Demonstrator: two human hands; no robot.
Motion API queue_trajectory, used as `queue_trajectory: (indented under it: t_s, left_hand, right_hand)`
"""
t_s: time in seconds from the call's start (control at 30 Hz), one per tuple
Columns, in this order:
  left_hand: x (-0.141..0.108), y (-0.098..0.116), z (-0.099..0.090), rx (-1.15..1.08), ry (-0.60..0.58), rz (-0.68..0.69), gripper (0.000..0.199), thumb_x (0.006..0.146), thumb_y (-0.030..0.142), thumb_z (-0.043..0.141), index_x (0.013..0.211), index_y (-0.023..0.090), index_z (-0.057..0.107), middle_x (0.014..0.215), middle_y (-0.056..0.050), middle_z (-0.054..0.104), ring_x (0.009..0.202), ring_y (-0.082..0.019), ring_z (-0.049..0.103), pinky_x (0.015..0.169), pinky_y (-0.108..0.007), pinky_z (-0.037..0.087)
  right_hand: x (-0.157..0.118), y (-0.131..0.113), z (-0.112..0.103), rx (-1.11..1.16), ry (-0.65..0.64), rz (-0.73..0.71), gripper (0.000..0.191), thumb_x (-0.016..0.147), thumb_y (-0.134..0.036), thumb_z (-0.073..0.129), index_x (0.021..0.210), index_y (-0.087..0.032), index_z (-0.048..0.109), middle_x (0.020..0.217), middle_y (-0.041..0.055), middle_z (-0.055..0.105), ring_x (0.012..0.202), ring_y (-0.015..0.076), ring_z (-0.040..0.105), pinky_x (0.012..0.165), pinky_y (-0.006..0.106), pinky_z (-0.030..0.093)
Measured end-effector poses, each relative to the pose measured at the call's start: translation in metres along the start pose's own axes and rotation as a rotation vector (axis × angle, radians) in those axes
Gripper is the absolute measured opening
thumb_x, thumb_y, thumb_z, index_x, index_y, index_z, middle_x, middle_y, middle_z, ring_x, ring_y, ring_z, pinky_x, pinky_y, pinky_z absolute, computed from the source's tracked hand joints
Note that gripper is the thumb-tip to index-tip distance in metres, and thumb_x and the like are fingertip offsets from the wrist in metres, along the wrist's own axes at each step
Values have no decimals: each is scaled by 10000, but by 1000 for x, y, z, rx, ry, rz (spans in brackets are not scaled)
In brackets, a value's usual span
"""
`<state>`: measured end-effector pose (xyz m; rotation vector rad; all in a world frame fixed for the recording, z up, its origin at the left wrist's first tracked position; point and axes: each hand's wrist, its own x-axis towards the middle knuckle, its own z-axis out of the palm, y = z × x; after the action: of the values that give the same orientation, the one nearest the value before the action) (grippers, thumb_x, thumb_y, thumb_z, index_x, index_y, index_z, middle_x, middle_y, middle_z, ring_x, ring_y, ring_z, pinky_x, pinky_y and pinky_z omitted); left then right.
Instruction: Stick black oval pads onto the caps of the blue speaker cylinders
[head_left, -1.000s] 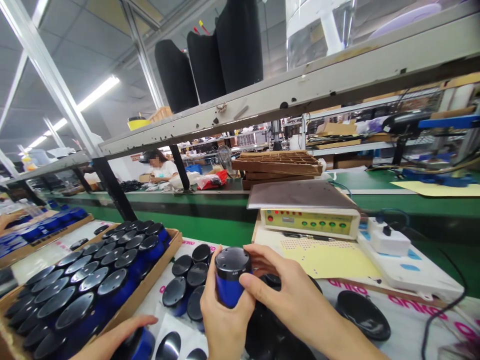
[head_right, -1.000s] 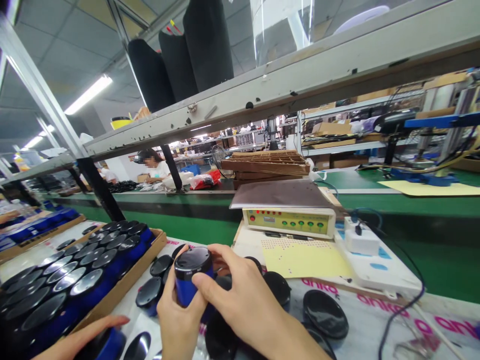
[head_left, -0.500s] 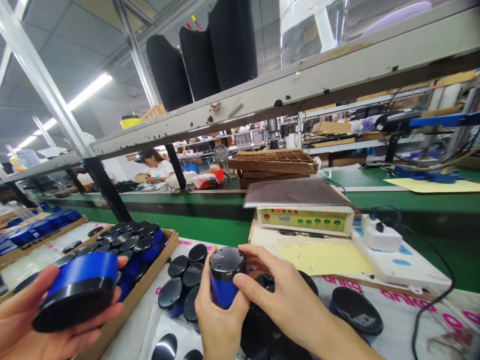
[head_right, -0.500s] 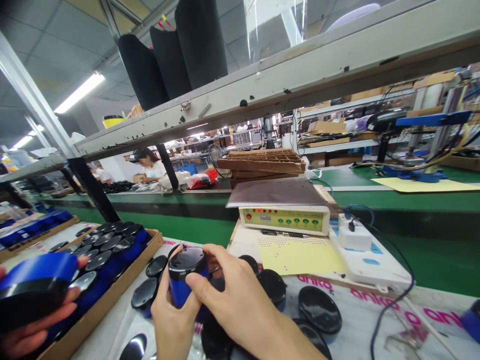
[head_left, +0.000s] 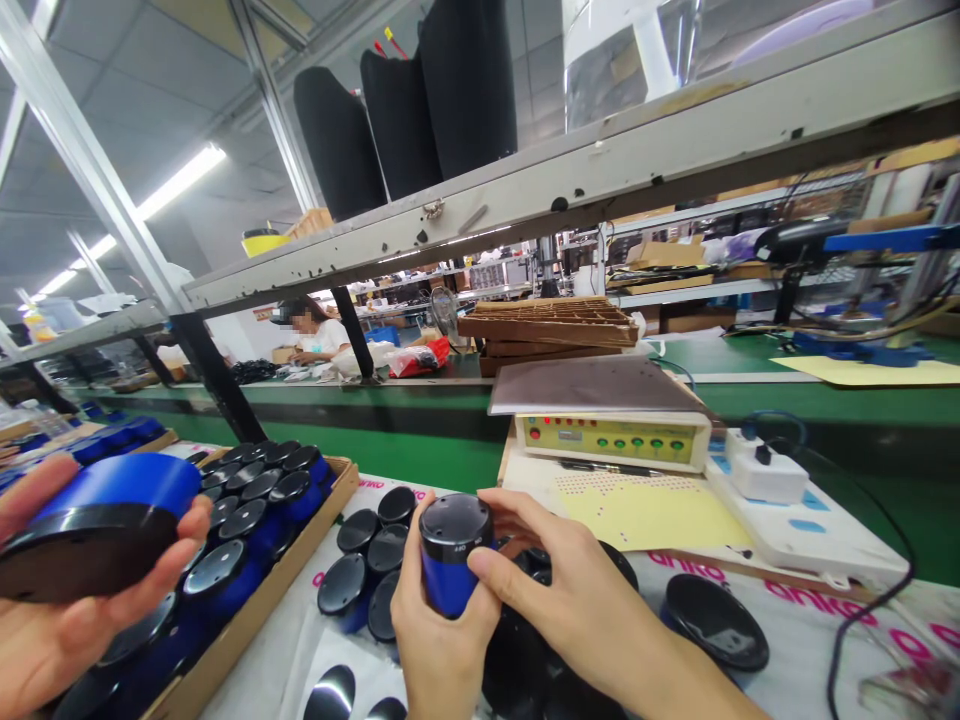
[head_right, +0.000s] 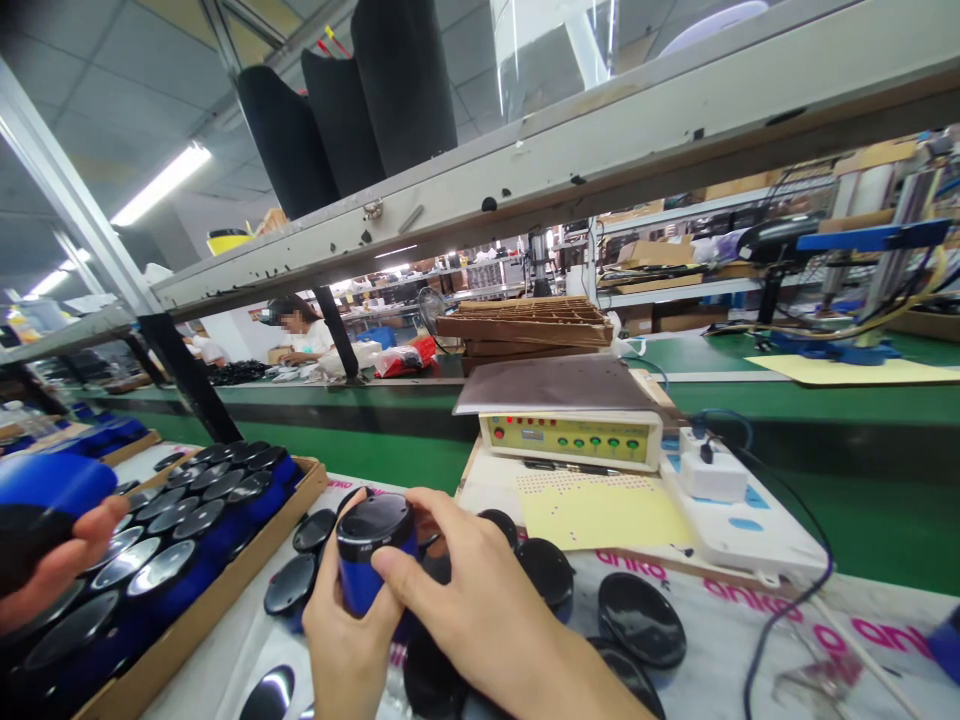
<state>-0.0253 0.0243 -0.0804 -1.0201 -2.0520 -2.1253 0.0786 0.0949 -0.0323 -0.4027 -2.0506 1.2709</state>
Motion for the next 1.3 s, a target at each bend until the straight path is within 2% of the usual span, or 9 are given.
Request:
queue_trajectory:
  t_s: [0.37, 0.5, 0.73, 0.9, 0.97, 1.07, 1.17, 1.3]
  left_hand:
    - [0, 2, 0, 28, 2, 19, 644, 686, 416, 633, 1268, 172, 505, 1106, -68, 676, 1005, -244, 650, 847, -310, 515]
    - [0, 0, -1, 32, 6, 30, 647, 683, 404, 637, 1266, 153, 507, 1136, -86, 663, 1039, -253, 637, 875, -322, 509]
    - [-3, -5, 3, -21, -19, 18, 752, 636, 423, 719, 1300, 179, 466, 1146, -100, 657, 1056, -276, 629, 897, -365, 510]
    - [-4, -6, 7, -31, -75, -13, 794, 635, 435, 725, 1338, 238, 414, 1236, -80, 612, 1103, -271, 607, 925, -372, 502]
    - [-4, -7, 7, -46, -118, -31, 811, 652, 436, 720, 1365, 265, 375, 1266, -73, 592, 1126, -263, 594, 955, -382, 485]
    - [-4, -9, 9, -90, -130, -35, 835, 696, 424, 699, 1411, 285, 292, 1354, -82, 518, 1200, -254, 542, 989, -370, 460]
    - [-4, -9, 11, -129, -114, 15, 815, 743, 404, 669, 1428, 284, 243, 1418, -95, 441, 1231, -243, 510, 966, -337, 476]
    - [-4, -7, 12, -139, -105, 58, 748, 755, 396, 668, 1394, 287, 295, 1394, -85, 458, 1233, -236, 500, 964, -335, 471]
  right_hand:
    - [0, -2, -1, -30, 7, 10, 285, 877, -368, 588, 1155, -315, 561, 1077, -44, 649, 926, 157, 606, 830, 295, 471]
    - [0, -3, -2, 11, -11, -9, 271, 871, -343, 602, 1137, -297, 576, 1071, -29, 648, 936, 162, 602, 835, 289, 469]
    - [1, -6, -5, 93, -92, 36, 544, 722, -220, 741, 1222, -293, 540, 1126, -27, 633, 1004, 186, 582, 831, 266, 467]
    - [0, -7, -5, 94, -97, 95, 503, 710, -167, 694, 1170, -297, 536, 1060, -51, 645, 954, 165, 594, 817, 265, 461]
    - [1, -4, -3, 66, -63, 120, 480, 694, -190, 703, 1134, -290, 538, 1045, -49, 641, 951, 171, 589, 840, 286, 454]
    - [3, 2, 0, -43, 93, 130, 507, 656, -223, 734, 1115, -291, 529, 1082, -35, 614, 987, 189, 563, 874, 323, 443]
    - [5, 7, 1, -101, 257, 67, 567, 653, -259, 749, 1159, -294, 496, 1157, -11, 574, 1033, 201, 537, 903, 339, 436]
    - [5, 9, -1, -89, 335, -28, 562, 677, -290, 751, 1170, -285, 481, 1178, 5, 559, 1051, 200, 531, 914, 328, 440]
